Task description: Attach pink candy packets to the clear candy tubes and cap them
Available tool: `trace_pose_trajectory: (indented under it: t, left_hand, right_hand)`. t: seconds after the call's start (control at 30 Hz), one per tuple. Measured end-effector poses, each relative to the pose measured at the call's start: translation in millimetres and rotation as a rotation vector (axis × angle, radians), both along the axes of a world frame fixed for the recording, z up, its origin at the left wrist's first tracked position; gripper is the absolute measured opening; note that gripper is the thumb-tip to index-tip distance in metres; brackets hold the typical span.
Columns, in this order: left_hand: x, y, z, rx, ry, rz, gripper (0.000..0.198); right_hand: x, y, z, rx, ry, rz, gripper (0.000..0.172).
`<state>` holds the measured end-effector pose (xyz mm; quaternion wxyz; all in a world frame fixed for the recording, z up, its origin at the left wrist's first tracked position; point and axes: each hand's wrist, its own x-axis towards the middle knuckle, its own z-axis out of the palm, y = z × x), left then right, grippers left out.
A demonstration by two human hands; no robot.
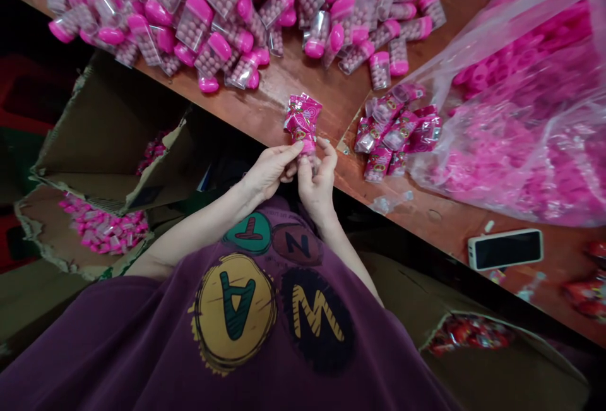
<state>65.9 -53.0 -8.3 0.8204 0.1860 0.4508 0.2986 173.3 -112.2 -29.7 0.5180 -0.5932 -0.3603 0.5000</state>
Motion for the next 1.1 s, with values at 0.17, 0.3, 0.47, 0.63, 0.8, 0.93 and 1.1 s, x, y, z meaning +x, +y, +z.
trace_pose_trajectory:
  t: [0.17,0.3,0.47,0.63,0.8,0.93,1.1]
  left_hand:
    - [0.4,-6.8,1.4,0.029,0.054,0.039,0.044]
    - [-3.0,-4.3,5.4,0.034,0.026,-0.005,0.041]
    - [-3.2,5.4,12.5,0.005,0.012,0.000,0.043]
    - [-1.2,7.9,13.8,-0.027,0.004,0.030,0.039]
    - [1.3,7.8,11.2,-0.061,0.004,0.025,0.040]
    - [1.8,9.6,11.3,-0.049,0.024,0.016,0.042]
    - [-0.8,8.3,10.7,0.018,0.007,0.042,0.035]
  right_hand:
    - [2.4,4.2,6.9,-0.082,0.100,-0.004,0.053]
    - [10.3,9.7,15.9,-0.181,0.327,0.062,0.048]
    - [9.6,5.7,13.3,-0.064,0.153,0.039,0.055]
    - [8.1,-1.7,5.6,0.050,-0.093,0.079,0.059]
    - [12.0,-3.2,8.2,0.001,-0.292,0.074,0.062]
    - [11.0,-1.5,6.9,0.014,-0.351,0.078,0.061]
    - [4.5,2.7,4.5,0.037,0.016,0.078,0.061]
